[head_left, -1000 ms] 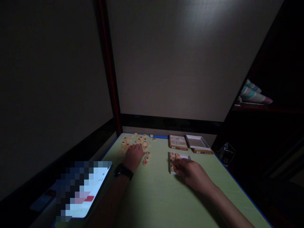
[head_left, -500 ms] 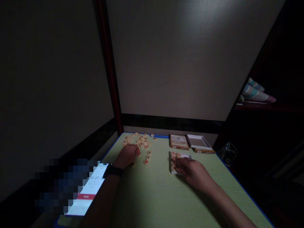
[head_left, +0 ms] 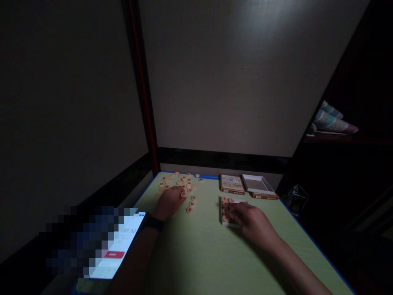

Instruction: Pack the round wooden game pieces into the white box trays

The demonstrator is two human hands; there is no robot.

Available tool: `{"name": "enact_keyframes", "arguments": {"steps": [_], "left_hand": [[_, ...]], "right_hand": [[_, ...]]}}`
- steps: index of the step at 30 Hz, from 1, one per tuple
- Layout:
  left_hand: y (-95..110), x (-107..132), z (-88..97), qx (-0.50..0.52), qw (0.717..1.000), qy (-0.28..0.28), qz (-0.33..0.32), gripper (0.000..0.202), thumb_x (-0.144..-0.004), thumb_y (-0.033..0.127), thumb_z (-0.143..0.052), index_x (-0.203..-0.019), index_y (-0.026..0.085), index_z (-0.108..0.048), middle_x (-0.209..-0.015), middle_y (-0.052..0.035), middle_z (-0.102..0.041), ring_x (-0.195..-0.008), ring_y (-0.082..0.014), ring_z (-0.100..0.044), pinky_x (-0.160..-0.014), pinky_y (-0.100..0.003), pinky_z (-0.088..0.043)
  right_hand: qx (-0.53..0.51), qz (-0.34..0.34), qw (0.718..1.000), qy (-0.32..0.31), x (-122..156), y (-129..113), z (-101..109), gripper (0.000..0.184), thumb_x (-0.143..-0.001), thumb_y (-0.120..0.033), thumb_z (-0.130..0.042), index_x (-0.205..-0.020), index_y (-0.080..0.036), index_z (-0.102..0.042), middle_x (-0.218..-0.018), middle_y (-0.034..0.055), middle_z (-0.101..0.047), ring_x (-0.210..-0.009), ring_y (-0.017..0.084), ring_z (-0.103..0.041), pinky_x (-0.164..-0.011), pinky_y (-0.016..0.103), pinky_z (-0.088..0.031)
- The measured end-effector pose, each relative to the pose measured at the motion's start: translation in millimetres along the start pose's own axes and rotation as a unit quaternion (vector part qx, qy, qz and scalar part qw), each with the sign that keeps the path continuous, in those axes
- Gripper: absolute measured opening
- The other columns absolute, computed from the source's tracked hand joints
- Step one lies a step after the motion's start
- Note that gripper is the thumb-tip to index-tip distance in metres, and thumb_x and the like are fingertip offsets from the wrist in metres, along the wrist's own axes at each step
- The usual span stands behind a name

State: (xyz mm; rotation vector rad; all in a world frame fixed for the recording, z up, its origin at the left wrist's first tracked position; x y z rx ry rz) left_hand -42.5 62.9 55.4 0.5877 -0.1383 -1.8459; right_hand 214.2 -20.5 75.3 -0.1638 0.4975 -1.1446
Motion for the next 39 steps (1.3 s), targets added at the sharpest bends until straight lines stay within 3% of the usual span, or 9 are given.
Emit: {"name": "enact_keyframes", "arguments": {"steps": [3,7,11,14,20,23,29,33,39], "left_hand": [[20,-1,-11.5,0.234,0.972,0.008,0.034,0.012,-0.078,0.021,-0.066,-0.089,0.018,-0.062,-0.085,-0.0032,-0.07,-0.077,-0.0171,-0.066,-0.075,-0.031,-0.052],[66,8,-50.9,0.495,0.866,-0.064,0.038,0.028,-0.068,0.029,-0.079,-0.084,0.016,-0.062,-0.085,-0.0042,-0.07,-0.08,-0.0161,-0.067,-0.075,-0.028,-0.053],[92,19,-78.3,0.599,0.788,-0.13,0.061,0.044,-0.055,0.035,-0.09,-0.082,0.014,-0.062,-0.082,-0.0042,-0.07,-0.078,-0.0155,-0.067,-0.077,-0.029,-0.053],[94,22,-81.4,0.622,0.765,-0.143,0.086,0.05,-0.049,0.036,-0.093,-0.082,0.014,-0.063,-0.082,-0.0052,-0.071,-0.078,-0.0162,-0.067,-0.079,-0.03,-0.053],[90,23,-75.1,0.623,0.763,-0.139,0.097,0.05,-0.046,0.035,-0.095,-0.081,0.013,-0.066,-0.083,-0.0055,-0.071,-0.078,-0.0157,-0.067,-0.079,-0.03,-0.052],[86,22,-77.4,0.608,0.777,-0.124,0.107,0.048,-0.045,0.03,-0.095,-0.079,0.014,-0.066,-0.079,-0.0041,-0.07,-0.077,-0.0156,-0.066,-0.077,-0.03,-0.053],[82,22,-83.8,0.571,0.806,-0.114,0.102,0.04,-0.049,0.024,-0.091,-0.079,0.014,-0.067,-0.079,-0.0034,-0.068,-0.076,-0.0142,-0.063,-0.074,-0.027,-0.052],[87,26,-86.3,0.555,0.817,-0.132,0.084,0.036,-0.052,0.023,-0.088,-0.079,0.013,-0.067,-0.077,-0.0018,-0.066,-0.07,-0.0121,-0.061,-0.068,-0.024,-0.049],[94,31,-91.4,0.553,0.814,-0.169,0.061,0.035,-0.054,0.025,-0.087,-0.08,0.014,-0.067,-0.075,-0.0004,-0.066,-0.066,-0.0106,-0.059,-0.061,-0.021,-0.044]], "right_hand": [[-0.055,0.029,0.995,0.076,1,-3,2,0.027,-0.093,-0.026,-0.05,-0.112,-0.02,-0.068,-0.103,0.0103,-0.072,-0.089,0.022,-0.069,-0.08,0.033,-0.053],[-0.09,0.091,0.981,0.147,4,-13,-5,0.037,-0.09,-0.025,-0.056,-0.127,-0.019,-0.06,-0.115,0.0123,-0.07,-0.101,0.024,-0.068,-0.089,0.038,-0.055],[-0.103,0.135,0.976,0.135,6,-23,-16,0.029,-0.092,-0.022,-0.055,-0.12,-0.019,-0.063,-0.111,0.0127,-0.071,-0.099,0.023,-0.069,-0.087,0.037,-0.056],[-0.116,0.137,0.977,0.114,7,-28,-18,0.024,-0.093,-0.021,-0.053,-0.115,-0.019,-0.064,-0.1,0.0114,-0.074,-0.089,0.021,-0.071,-0.08,0.034,-0.058],[-0.141,0.116,0.977,0.108,2,-22,3,0.021,-0.089,-0.018,-0.052,-0.105,-0.019,-0.067,-0.098,0.0095,-0.073,-0.088,0.02,-0.069,-0.079,0.031,-0.054],[-0.134,0.068,0.987,0.057,-4,5,11,0.015,-0.082,-0.017,-0.055,-0.08,-0.018,-0.07,-0.088,0.008,-0.073,-0.08,0.019,-0.068,-0.073,0.028,-0.052],[-0.133,-0.056,0.988,-0.059,-7,59,1,0.016,-0.071,-0.018,-0.058,-0.068,-0.016,-0.074,-0.07,0.0051,-0.074,-0.066,0.019,-0.067,-0.063,0.026,-0.049],[-0.148,-0.066,0.98,-0.112,-5,56,-13,0.018,-0.069,-0.019,-0.059,-0.072,-0.016,-0.076,-0.069,0.003,-0.075,-0.065,0.019,-0.066,-0.062,0.026,-0.048],[-0.131,-0.048,0.984,-0.112,-5,46,-13,0.02,-0.069,-0.013,-0.057,-0.069,-0.016,-0.076,-0.064,0.0023,-0.073,-0.063,0.018,-0.066,-0.06,0.024,-0.045]]}}
Point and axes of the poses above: each hand's wrist, its own x-axis away from the middle knuckle, its own z-axis out of the back of the hand, y = z × x, the point moved 8 cm from there along -x, towards the middle knuckle
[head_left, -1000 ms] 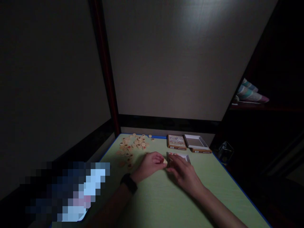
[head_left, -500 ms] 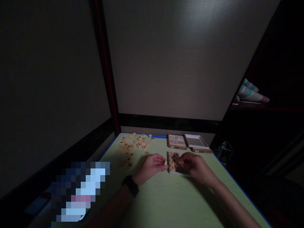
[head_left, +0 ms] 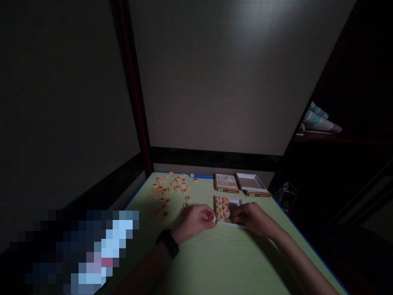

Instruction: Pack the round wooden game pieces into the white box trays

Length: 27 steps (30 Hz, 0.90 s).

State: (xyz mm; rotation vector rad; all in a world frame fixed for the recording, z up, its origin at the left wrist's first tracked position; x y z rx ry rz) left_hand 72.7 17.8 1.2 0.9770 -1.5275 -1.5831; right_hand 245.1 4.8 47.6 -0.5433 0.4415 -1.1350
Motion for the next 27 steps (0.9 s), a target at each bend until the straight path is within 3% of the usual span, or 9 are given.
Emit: {"name": "enact_keyframes", "arguments": {"steps": [8,19,27], "left_hand": [[-2,-1,-1.1,-0.021,1.0,-0.002,-0.004,0.034,-0.054,0.024,-0.086,-0.082,0.015,-0.068,-0.076,-0.0008,-0.066,-0.067,-0.0116,-0.058,-0.064,-0.023,-0.045],[-10,-1,-0.6,-0.064,0.998,-0.007,-0.005,0.033,-0.059,0.026,-0.081,-0.087,0.016,-0.069,-0.074,-0.0008,-0.066,-0.068,-0.014,-0.061,-0.061,-0.023,-0.044],[-8,0,-2.1,-0.077,0.997,-0.01,-0.007,0.03,-0.06,0.019,-0.078,-0.089,0.015,-0.071,-0.067,0.0012,-0.064,-0.062,-0.012,-0.058,-0.056,-0.021,-0.042]], "right_hand": [[0.062,-0.019,0.998,0.001,4,-8,5,0.019,-0.07,-0.009,-0.059,-0.073,-0.016,-0.076,-0.071,0.0047,-0.075,-0.068,0.02,-0.068,-0.063,0.026,-0.044],[0.029,0.014,0.999,0.003,2,-11,-5,0.021,-0.07,-0.004,-0.057,-0.072,-0.016,-0.074,-0.073,0.0049,-0.075,-0.069,0.019,-0.068,-0.063,0.025,-0.045],[0.005,0.051,0.998,0.043,2,-19,-3,0.017,-0.07,-0.004,-0.055,-0.071,-0.016,-0.067,-0.07,0.0013,-0.069,-0.066,0.016,-0.061,-0.061,0.022,-0.04]]}}
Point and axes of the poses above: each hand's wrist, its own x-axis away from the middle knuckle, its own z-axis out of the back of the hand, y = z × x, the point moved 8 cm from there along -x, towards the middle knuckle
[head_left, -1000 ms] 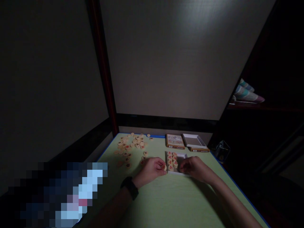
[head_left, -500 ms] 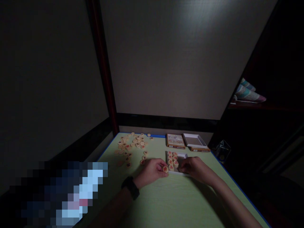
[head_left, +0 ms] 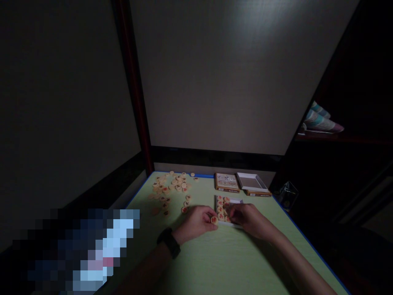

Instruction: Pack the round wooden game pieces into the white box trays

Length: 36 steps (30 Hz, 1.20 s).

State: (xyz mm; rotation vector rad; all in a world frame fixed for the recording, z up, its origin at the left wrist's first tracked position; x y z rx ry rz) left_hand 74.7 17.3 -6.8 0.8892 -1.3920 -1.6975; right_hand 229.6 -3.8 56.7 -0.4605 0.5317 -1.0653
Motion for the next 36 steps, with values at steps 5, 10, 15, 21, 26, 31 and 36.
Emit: {"name": "enact_keyframes", "arguments": {"steps": [5,10,15,21,26,31,36], "left_hand": [[6,1,-0.2,-0.007,1.0,0.002,-0.005,0.028,-0.06,0.016,-0.077,-0.087,0.015,-0.071,-0.069,0.0012,-0.065,-0.063,-0.0116,-0.057,-0.058,-0.021,-0.043],[17,2,5.4,-0.057,0.997,0.045,-0.032,0.027,-0.059,0.013,-0.078,-0.085,0.016,-0.073,-0.078,-0.0004,-0.066,-0.066,-0.0115,-0.056,-0.061,-0.022,-0.045],[40,9,4.2,-0.115,0.989,0.06,-0.076,0.023,-0.063,0.013,-0.075,-0.086,0.019,-0.076,-0.088,-0.0018,-0.064,-0.067,-0.0112,-0.056,-0.061,-0.022,-0.047],[70,21,-0.6,-0.179,0.972,0.079,-0.131,0.021,-0.073,0.015,-0.071,-0.091,0.023,-0.078,-0.087,-0.0028,-0.068,-0.071,-0.0145,-0.059,-0.065,-0.023,-0.048],[77,25,-3.1,-0.178,0.968,0.089,-0.15,0.022,-0.074,0.014,-0.07,-0.092,0.024,-0.079,-0.089,-0.003,-0.069,-0.072,-0.0148,-0.06,-0.064,-0.023,-0.049],[74,25,-5.2,-0.182,0.967,0.084,-0.155,0.019,-0.076,0.018,-0.071,-0.092,0.024,-0.079,-0.089,-0.0031,-0.07,-0.071,-0.0143,-0.06,-0.062,-0.023,-0.048],[69,24,-4.1,-0.201,0.962,0.091,-0.163,0.023,-0.084,0.028,-0.066,-0.104,0.023,-0.076,-0.093,-0.0035,-0.071,-0.07,-0.0135,-0.061,-0.063,-0.022,-0.049]], "right_hand": [[0.01,0.005,1.0,-0.002,0,3,-1,0.017,-0.069,-0.003,-0.053,-0.07,-0.016,-0.064,-0.071,0.0008,-0.068,-0.067,0.015,-0.059,-0.061,0.022,-0.039],[-0.006,-0.012,1.0,0.018,0,1,6,0.012,-0.073,-0.011,-0.055,-0.075,-0.017,-0.064,-0.071,0.0015,-0.069,-0.065,0.015,-0.06,-0.062,0.023,-0.042],[-0.111,-0.018,0.991,0.066,0,-7,0,0.017,-0.085,-0.035,-0.058,-0.083,-0.019,-0.06,-0.073,0.0015,-0.066,-0.064,0.014,-0.057,-0.06,0.025,-0.044],[-0.278,-0.046,0.958,0.05,-5,-7,-25,0.046,-0.071,-0.059,-0.074,-0.07,-0.02,-0.049,-0.062,-0.0034,-0.055,-0.057,0.011,-0.051,-0.052,0.023,-0.04],[-0.339,-0.059,0.938,0.045,-6,-13,-22,0.052,-0.062,-0.06,-0.081,-0.071,-0.019,-0.05,-0.06,-0.0045,-0.055,-0.054,0.01,-0.049,-0.051,0.023,-0.039],[-0.341,-0.065,0.937,0.046,-5,-17,-20,0.05,-0.061,-0.056,-0.084,-0.071,-0.019,-0.052,-0.062,-0.0045,-0.056,-0.055,0.009,-0.049,-0.052,0.024,-0.04],[-0.313,-0.09,0.943,0.066,-4,3,0,0.049,-0.059,-0.056,-0.083,-0.067,-0.019,-0.051,-0.06,-0.0039,-0.056,-0.055,0.011,-0.053,-0.052,0.024,-0.041]]}}
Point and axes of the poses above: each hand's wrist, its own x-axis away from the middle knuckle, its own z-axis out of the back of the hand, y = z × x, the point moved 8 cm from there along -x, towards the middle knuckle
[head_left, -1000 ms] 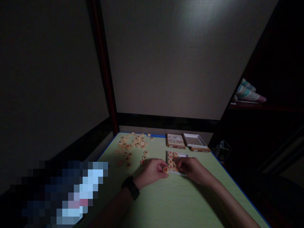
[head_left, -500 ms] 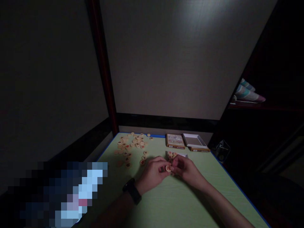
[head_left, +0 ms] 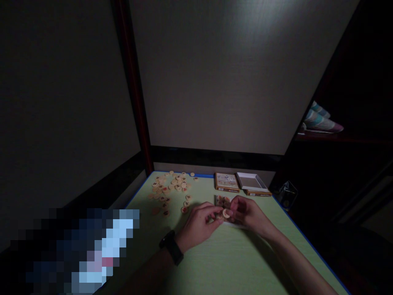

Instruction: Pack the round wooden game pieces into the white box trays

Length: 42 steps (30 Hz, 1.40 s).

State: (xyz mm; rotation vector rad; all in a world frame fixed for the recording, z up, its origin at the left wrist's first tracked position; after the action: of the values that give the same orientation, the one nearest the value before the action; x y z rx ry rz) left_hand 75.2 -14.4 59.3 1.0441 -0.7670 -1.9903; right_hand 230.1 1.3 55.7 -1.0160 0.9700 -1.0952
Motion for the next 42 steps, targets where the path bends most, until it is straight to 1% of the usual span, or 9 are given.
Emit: {"name": "enact_keyframes", "arguments": {"steps": [5,9,13,28,33,36,38,40,42], "left_hand": [[-11,1,0.2,-0.081,0.997,0.001,0.009,0.019,-0.084,0.027,-0.064,-0.1,0.022,-0.074,-0.091,-0.0027,-0.073,-0.079,-0.016,-0.065,-0.074,-0.025,-0.052],[-19,2,-5.6,-0.138,0.99,-0.038,0.022,0.012,-0.082,0.025,-0.068,-0.092,0.022,-0.073,-0.095,-0.0019,-0.075,-0.092,-0.0199,-0.067,-0.087,-0.03,-0.051],[-22,2,-8.9,-0.154,0.986,-0.055,0.031,0.015,-0.08,0.022,-0.069,-0.095,0.022,-0.072,-0.096,-0.001,-0.075,-0.094,-0.0199,-0.067,-0.088,-0.031,-0.05],[-18,2,-9.0,-0.159,0.984,-0.061,0.044,0.013,-0.08,0.019,-0.069,-0.093,0.021,-0.071,-0.097,-0.0017,-0.075,-0.095,-0.0205,-0.067,-0.089,-0.032,-0.05],[-21,2,-9.4,-0.159,0.985,-0.057,0.032,0.013,-0.08,0.02,-0.068,-0.093,0.022,-0.071,-0.096,-0.001,-0.075,-0.094,-0.0205,-0.067,-0.089,-0.033,-0.05],[-20,3,-9.3,-0.156,0.986,-0.054,0.028,0.014,-0.08,0.019,-0.068,-0.093,0.022,-0.071,-0.096,-0.0011,-0.075,-0.094,-0.0201,-0.067,-0.089,-0.032,-0.05],[-19,3,-9.2,-0.152,0.986,-0.056,0.025,0.014,-0.081,0.02,-0.068,-0.094,0.022,-0.071,-0.097,-0.001,-0.075,-0.094,-0.0197,-0.067,-0.09,-0.031,-0.05],[-17,2,-7.8,-0.153,0.986,-0.056,0.025,0.016,-0.081,0.019,-0.067,-0.096,0.022,-0.071,-0.098,-0.0007,-0.075,-0.095,-0.0193,-0.067,-0.09,-0.031,-0.05],[-16,1,-3.8,-0.16,0.986,-0.048,0.026,0.017,-0.08,0.02,-0.068,-0.097,0.023,-0.071,-0.098,-0.0007,-0.075,-0.095,-0.0192,-0.067,-0.09,-0.031,-0.051]], "right_hand": [[0.082,-0.029,0.995,0.041,-5,22,31,0.036,-0.06,-0.043,-0.081,-0.066,-0.019,-0.055,-0.055,-0.0026,-0.059,-0.05,0.012,-0.052,-0.049,0.024,-0.039],[0.177,-0.059,0.982,0.026,-6,37,27,0.019,-0.063,-0.03,-0.074,-0.065,-0.019,-0.059,-0.052,-0.0027,-0.06,-0.05,0.012,-0.052,-0.05,0.023,-0.037],[0.274,-0.051,0.96,0.024,-5,32,19,0.007,-0.066,-0.023,-0.067,-0.065,-0.018,-0.063,-0.055,-0.0013,-0.062,-0.053,0.012,-0.053,-0.052,0.023,-0.035],[0.323,0.006,0.946,-0.005,-2,19,6,0.019,-0.074,-0.03,-0.06,-0.069,-0.015,-0.069,-0.065,0.0019,-0.067,-0.062,0.015,-0.056,-0.057,0.023,-0.037],[0.354,0.003,0.935,0.026,-4,15,21,0.023,-0.081,-0.033,-0.057,-0.072,-0.016,-0.069,-0.067,0.0044,-0.07,-0.062,0.017,-0.06,-0.058,0.025,-0.038],[0.427,-0.018,0.899,0.092,-4,9,45,0.021,-0.086,-0.027,-0.053,-0.081,-0.016,-0.07,-0.074,0.0081,-0.073,-0.068,0.02,-0.065,-0.061,0.027,-0.039],[0.475,-0.036,0.87,0.131,-3,8,57,0.023,-0.089,-0.022,-0.051,-0.099,-0.014,-0.069,-0.08,0.0113,-0.074,-0.073,0.023,-0.067,-0.064,0.028,-0.04],[0.508,-0.059,0.848,0.139,-3,13,61,0.034,-0.091,-0.021,-0.049,-0.121,-0.011,-0.061,-0.086,0.0142,-0.075,-0.079,0.025,-0.069,-0.067,0.029,-0.041],[0.527,-0.07,0.84,0.109,-4,22,55,0.041,-0.093,-0.021,-0.048,-0.132,-0.009,-0.055,-0.094,0.0171,-0.075,-0.087,0.027,-0.07,-0.071,0.03,-0.042]]}}
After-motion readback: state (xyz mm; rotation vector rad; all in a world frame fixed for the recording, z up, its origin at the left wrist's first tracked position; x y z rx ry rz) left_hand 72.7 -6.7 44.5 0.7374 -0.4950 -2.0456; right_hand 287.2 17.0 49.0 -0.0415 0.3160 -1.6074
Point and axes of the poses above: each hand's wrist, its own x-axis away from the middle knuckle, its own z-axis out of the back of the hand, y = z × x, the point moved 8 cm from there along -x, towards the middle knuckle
